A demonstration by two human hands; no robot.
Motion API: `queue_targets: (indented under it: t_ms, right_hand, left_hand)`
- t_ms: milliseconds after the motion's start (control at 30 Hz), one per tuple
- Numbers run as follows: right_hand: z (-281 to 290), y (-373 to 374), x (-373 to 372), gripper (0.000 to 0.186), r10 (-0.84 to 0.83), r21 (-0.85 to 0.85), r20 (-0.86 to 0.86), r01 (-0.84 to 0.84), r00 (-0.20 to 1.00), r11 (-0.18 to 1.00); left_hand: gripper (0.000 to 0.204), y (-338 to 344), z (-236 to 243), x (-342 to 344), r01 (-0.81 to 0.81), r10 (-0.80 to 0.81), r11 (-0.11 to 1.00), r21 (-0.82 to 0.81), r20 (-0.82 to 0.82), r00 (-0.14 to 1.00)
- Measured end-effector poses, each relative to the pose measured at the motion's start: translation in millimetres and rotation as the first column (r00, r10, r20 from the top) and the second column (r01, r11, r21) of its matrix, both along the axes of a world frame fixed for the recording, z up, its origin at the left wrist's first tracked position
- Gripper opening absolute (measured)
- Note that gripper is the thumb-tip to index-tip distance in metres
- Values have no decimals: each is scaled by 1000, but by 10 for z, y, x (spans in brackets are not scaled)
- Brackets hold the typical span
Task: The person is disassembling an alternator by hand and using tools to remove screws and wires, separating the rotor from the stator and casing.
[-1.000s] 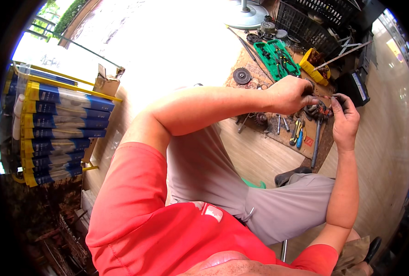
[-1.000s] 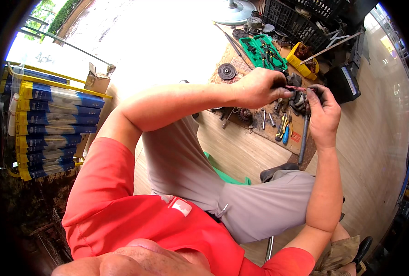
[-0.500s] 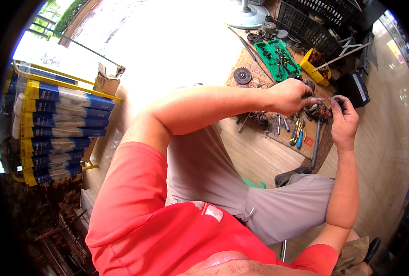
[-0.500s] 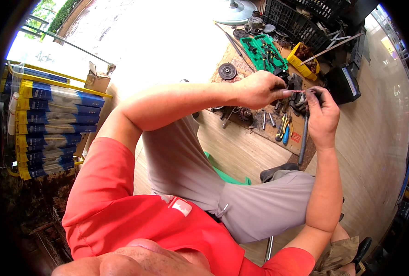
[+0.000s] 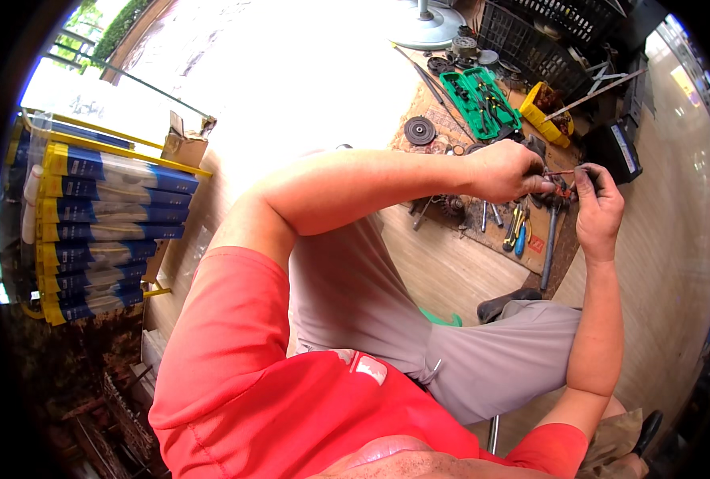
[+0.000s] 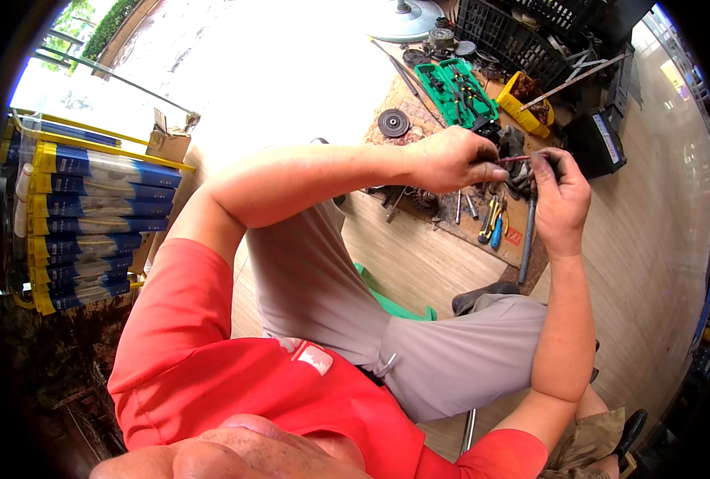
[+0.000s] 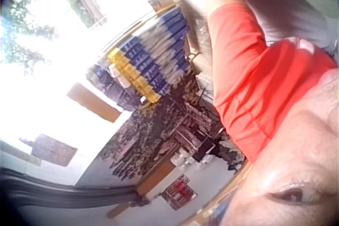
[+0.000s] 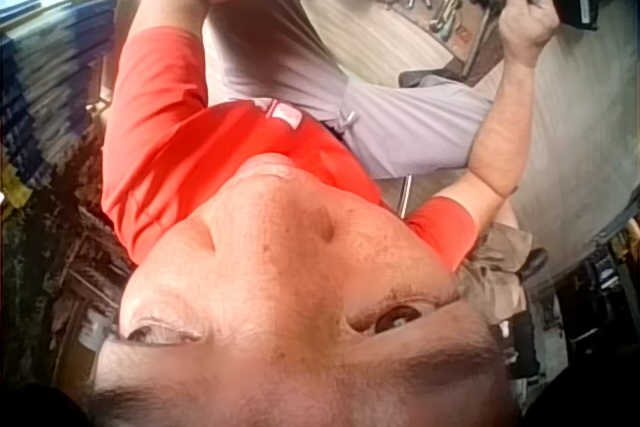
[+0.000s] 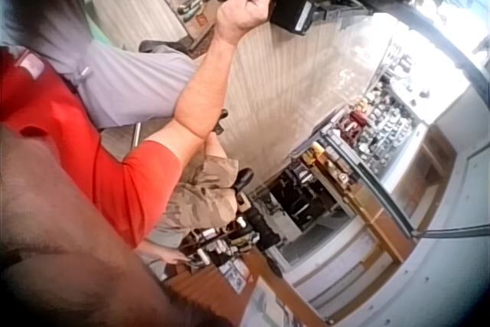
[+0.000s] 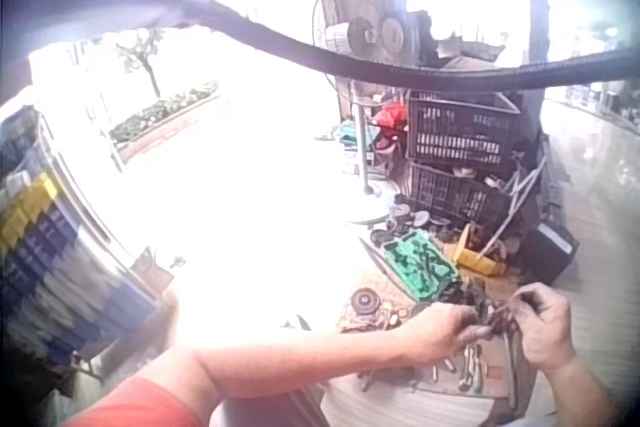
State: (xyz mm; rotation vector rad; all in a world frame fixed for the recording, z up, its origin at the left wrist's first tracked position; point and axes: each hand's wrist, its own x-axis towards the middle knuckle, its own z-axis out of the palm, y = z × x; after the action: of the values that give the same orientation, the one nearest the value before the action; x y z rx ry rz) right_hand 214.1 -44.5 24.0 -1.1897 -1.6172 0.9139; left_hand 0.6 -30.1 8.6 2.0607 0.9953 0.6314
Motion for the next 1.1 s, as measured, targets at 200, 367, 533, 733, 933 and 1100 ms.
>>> queue_targets:
  t_ms: [200, 367, 533, 733, 933, 1100]
  right_hand:
    - [-12, 10, -5, 15, -13, -1, 10, 13, 1000, 1000]
    - [-39, 27, 7, 15, -7, -15, -13, 6, 1000, 1000]
    - [-16, 15, -54, 15, -40, 4, -31, 40, 999, 999]
    - [-7, 12, 7, 13, 6, -22, 1, -6, 1000, 1000]
    - [-4, 6, 0, 11, 24, 3, -31, -24, 999, 1000]
    - [-4, 13, 8, 12, 16, -7, -4, -16, 1000, 1000]
  left_hand:
    - [33, -4, 52, -21, -148, 145, 988, 39, 59, 988]
    - [30, 11, 2, -3, -146, 142, 987, 73, 61, 988]
    - [29, 10, -15, -1, -139, 133, 987, 85, 66, 989]
    - [31, 12, -5, 3, -119, 114, 991, 54, 84, 990]
    - [33, 15, 7, 5, -118, 123, 991, -63, 91, 988]
    - [34, 21, 29, -11, -193, 192, 981, -2, 83, 978]
